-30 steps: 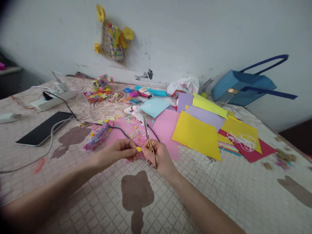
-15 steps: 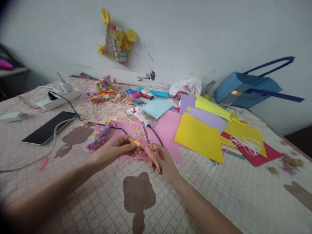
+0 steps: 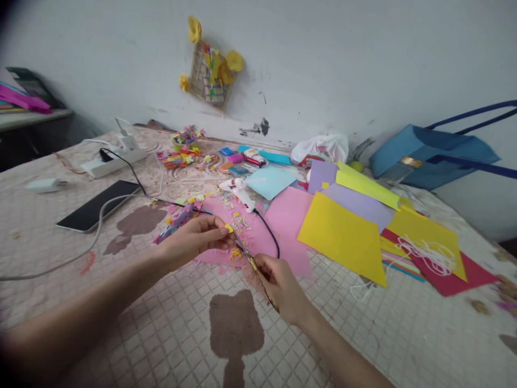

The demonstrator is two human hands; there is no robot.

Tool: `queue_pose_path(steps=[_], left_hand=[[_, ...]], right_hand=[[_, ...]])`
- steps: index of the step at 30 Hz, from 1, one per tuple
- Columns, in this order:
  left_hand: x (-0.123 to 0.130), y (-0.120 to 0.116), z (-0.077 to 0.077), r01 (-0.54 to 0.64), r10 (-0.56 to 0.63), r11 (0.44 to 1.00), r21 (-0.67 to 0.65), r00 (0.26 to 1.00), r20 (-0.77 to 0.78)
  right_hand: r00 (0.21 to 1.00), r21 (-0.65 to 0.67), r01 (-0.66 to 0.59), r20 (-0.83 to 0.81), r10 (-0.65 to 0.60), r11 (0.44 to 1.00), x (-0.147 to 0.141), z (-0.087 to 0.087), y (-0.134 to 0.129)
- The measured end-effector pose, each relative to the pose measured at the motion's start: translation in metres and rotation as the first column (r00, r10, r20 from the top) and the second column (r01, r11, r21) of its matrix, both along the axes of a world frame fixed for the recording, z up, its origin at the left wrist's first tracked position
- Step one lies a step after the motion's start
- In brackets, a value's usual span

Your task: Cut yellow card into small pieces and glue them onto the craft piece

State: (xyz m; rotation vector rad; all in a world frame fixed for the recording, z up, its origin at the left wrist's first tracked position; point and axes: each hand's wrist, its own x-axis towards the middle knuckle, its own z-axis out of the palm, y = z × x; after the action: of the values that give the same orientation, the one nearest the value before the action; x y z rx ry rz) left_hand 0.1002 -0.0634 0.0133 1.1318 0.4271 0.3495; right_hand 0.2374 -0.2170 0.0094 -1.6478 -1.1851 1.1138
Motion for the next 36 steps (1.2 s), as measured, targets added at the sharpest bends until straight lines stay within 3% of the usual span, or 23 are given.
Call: queue_pose_path(steps=[16,36], left_hand=[[0.004,-0.014,-0.004,-0.126,0.133,0.986,-0.106,0.989,0.058],[0.004,-0.013,-0.005,-0.136,0.141,0.987,-0.091,0.988,0.058]], right_hand=[[0.997,0.040,0.056,0.043,-0.057,0.998,-0.006,-0.006,0.000],[0.995,0.057,0.057,0.078,-0.061,0.997,-0.005,-0.009,0.000]])
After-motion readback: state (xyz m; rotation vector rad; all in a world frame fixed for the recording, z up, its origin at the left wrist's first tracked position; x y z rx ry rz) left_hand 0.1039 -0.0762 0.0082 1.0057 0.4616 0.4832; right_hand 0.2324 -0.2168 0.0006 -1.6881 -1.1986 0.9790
